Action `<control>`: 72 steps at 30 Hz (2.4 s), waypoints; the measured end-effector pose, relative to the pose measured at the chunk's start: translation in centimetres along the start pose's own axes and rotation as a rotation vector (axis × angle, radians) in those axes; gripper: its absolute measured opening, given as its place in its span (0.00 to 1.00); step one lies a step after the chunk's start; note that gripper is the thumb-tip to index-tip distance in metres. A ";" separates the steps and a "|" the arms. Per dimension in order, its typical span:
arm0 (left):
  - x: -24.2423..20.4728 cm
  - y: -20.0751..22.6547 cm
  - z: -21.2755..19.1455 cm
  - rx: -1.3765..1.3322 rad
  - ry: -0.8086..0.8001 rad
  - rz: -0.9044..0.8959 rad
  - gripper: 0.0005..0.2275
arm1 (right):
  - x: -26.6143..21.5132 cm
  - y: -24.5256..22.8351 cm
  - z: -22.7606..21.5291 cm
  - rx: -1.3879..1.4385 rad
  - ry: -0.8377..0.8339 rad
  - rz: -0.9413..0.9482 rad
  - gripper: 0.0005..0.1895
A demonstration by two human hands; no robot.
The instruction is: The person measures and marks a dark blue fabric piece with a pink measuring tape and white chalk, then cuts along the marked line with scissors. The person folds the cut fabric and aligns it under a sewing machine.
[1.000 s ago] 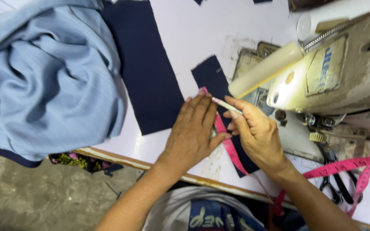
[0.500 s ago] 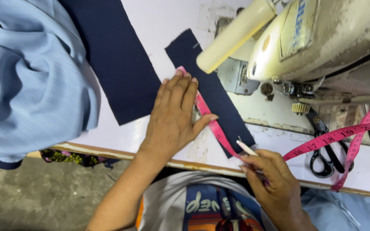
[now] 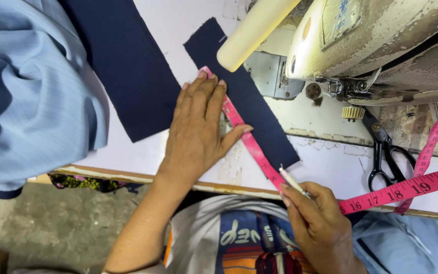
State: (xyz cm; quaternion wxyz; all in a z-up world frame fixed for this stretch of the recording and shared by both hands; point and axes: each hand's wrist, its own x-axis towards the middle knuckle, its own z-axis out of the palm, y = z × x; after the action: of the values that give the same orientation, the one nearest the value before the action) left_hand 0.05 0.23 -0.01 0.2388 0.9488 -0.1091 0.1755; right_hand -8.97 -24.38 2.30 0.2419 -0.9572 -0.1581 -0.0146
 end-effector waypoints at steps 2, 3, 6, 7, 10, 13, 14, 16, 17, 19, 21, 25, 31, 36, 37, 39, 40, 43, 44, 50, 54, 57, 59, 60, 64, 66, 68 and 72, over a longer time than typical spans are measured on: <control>0.0 0.0 0.0 0.000 -0.003 -0.001 0.33 | -0.5 0.0 0.1 -0.029 0.014 -0.007 0.14; 0.0 0.0 0.0 -0.001 -0.004 -0.003 0.32 | -0.7 0.0 0.1 -0.059 0.029 -0.015 0.15; 0.0 0.0 -0.1 -0.007 0.002 0.008 0.32 | -1.1 0.0 -0.1 -0.037 0.050 -0.014 0.14; 0.0 0.0 -0.1 -0.007 0.002 0.007 0.32 | -1.1 0.0 -0.2 -0.037 0.049 -0.014 0.14; 0.0 0.0 -0.2 -0.006 -0.002 0.005 0.32 | -1.2 0.1 -0.3 -0.032 0.031 0.012 0.16; 0.1 0.2 -0.4 0.007 0.006 0.016 0.32 | -1.3 0.5 -0.1 -0.089 0.022 -0.025 0.17; 0.1 0.2 -0.4 0.019 0.001 0.013 0.32 | -1.4 0.6 0.0 -0.087 -0.008 -0.006 0.17; 0.1 0.2 -0.4 0.030 -0.005 0.010 0.32 | -1.4 0.7 0.1 -0.084 -0.038 0.013 0.18; 0.1 0.2 -0.4 0.031 -0.007 0.010 0.31 | -1.3 0.6 0.1 -0.073 -0.031 0.006 0.18; 0.1 0.2 -0.4 0.031 -0.010 0.011 0.31 | -1.1 0.4 0.0 -0.064 -0.023 0.000 0.19; 0.1 0.2 -0.4 0.040 -0.004 0.001 0.31 | -0.9 0.0 -0.2 -0.043 -0.013 -0.010 0.17; 0.1 0.3 -0.5 0.065 0.009 0.000 0.30 | -0.9 -0.1 0.0 -0.024 -0.008 0.007 0.18; 0.1 0.5 -0.6 0.126 0.017 -0.012 0.29 | -0.4 -0.4 0.1 -0.004 0.000 -0.021 0.18; 0.1 0.2 -0.1 0.109 0.051 0.006 0.28 | -0.1 -0.3 0.3 -0.023 -0.023 -0.046 0.18; 0.0 0.3 -0.1 0.108 0.050 0.006 0.28 | -0.1 -0.3 0.3 -0.023 -0.023 -0.045 0.18; 0.1 0.3 -0.1 0.134 0.052 0.016 0.34 | -0.1 -0.3 0.3 -0.044 -0.031 -0.042 0.18; 0.0 0.4 -0.3 0.133 0.052 0.016 0.34 | -0.2 -0.3 0.3 -0.044 -0.031 -0.041 0.18; -0.2 1.0 -0.6 0.147 -0.014 -0.027 0.45 | -0.3 -0.2 0.3 -0.078 -0.037 -0.061 0.19; -0.2 1.1 -0.6 0.198 -0.065 -0.033 0.48 | -0.3 -0.2 0.4 -0.085 -0.031 -0.065 0.19; -0.2 1.6 -0.3 0.252 -0.156 -0.070 0.51 | -0.5 0.3 0.5 -0.091 -0.046 -0.091 0.21; -0.2 1.3 -0.1 0.251 -0.164 -0.052 0.52 | 0.2 0.2 -0.8 -0.101 -0.101 -0.120 0.19; -0.2 1.2 0.0 0.223 -0.148 -0.046 0.52 | 0.9 0.8 -2.3 -0.106 -0.076 -0.130 0.23; -0.2 1.2 0.0 0.242 -0.145 -0.045 0.52 | 1.9 0.6 -3.3 -0.105 -0.039 -0.135 0.20; -0.1 1.1 0.0 0.263 -0.146 -0.041 0.52 | 2.4 0.5 -3.7 -0.102 -0.001 -0.137 0.18; 0.0 1.0 0.1 0.262 -0.119 -0.043 0.52 | 6.8 -1.0 -4.2 0.027 -0.138 -0.266 0.20; 0.3 0.9 0.1 0.212 -0.004 -0.040 0.39 | 9.8 -3.2 -4.2 0.198 -0.231 -0.285 0.19; 0.3 0.7 0.5 0.241 0.003 -0.028 0.35 | 11.9 -3.6 -2.7 0.130 -0.201 -0.330 0.21; 0.4 0.3 0.8 0.173 0.031 -0.018 0.29 | 16.5 -4.2 0.6 0.036 -0.042 -0.522 0.17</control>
State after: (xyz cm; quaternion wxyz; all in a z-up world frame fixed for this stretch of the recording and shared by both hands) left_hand 0.54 -0.45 -0.38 0.1591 0.9641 -0.0812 0.1965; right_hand 5.36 -15.73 5.37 0.2438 -0.8797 -0.4047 -0.0538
